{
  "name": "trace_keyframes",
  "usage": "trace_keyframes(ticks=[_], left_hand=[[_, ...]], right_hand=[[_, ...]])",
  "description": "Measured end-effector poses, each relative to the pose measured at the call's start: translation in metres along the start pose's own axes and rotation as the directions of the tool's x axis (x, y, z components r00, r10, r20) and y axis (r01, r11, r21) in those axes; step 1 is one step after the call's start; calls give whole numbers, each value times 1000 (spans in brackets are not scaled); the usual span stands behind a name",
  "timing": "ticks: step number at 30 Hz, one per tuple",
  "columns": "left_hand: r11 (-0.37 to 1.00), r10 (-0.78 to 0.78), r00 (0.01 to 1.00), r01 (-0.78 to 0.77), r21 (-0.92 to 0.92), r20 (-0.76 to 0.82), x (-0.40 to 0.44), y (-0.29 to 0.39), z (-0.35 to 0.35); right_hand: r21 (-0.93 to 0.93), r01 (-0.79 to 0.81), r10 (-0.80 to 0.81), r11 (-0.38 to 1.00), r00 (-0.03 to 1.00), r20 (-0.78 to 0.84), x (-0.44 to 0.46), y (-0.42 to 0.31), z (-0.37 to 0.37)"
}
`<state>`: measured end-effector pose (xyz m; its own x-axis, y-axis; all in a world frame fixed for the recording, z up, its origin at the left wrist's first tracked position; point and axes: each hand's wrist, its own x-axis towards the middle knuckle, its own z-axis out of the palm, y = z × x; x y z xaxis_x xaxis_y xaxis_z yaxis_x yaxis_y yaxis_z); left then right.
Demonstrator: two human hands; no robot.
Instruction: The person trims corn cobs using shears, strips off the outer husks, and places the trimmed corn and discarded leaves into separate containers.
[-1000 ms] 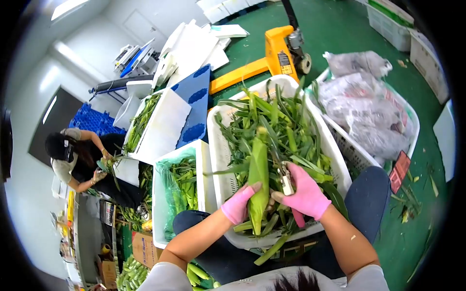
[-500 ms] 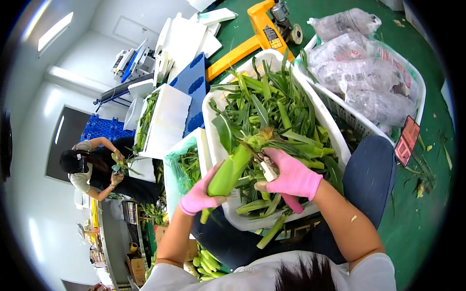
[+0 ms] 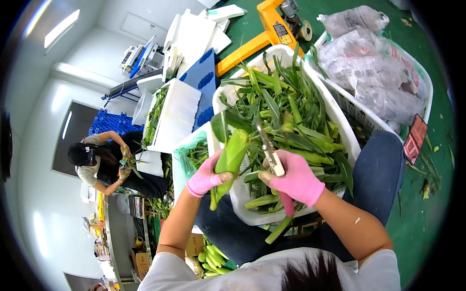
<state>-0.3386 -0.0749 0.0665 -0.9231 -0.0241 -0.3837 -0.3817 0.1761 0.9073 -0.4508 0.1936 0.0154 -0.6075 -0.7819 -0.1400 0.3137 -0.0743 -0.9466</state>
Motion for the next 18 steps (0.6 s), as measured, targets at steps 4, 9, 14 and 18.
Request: trace_keyframes(ticks=[4,9,14,18], left_hand=[[995,89,990,-84,54,-106,4,-2,5],[992,41,996,-31,121,-77,11,0,19],[999,10,999,-12,43,50,26,-10,28],[902,192,960,-255,-349,-206,43,-7,30]], right_hand=[[275,-170,81,946,948,309,-11,0,8],[156,-132,80,979,950,302,-6,19,17],[-30,-5,6,1000,1000,26,3,12,1],[375,-134,105,917,990,98,0,5,2]])
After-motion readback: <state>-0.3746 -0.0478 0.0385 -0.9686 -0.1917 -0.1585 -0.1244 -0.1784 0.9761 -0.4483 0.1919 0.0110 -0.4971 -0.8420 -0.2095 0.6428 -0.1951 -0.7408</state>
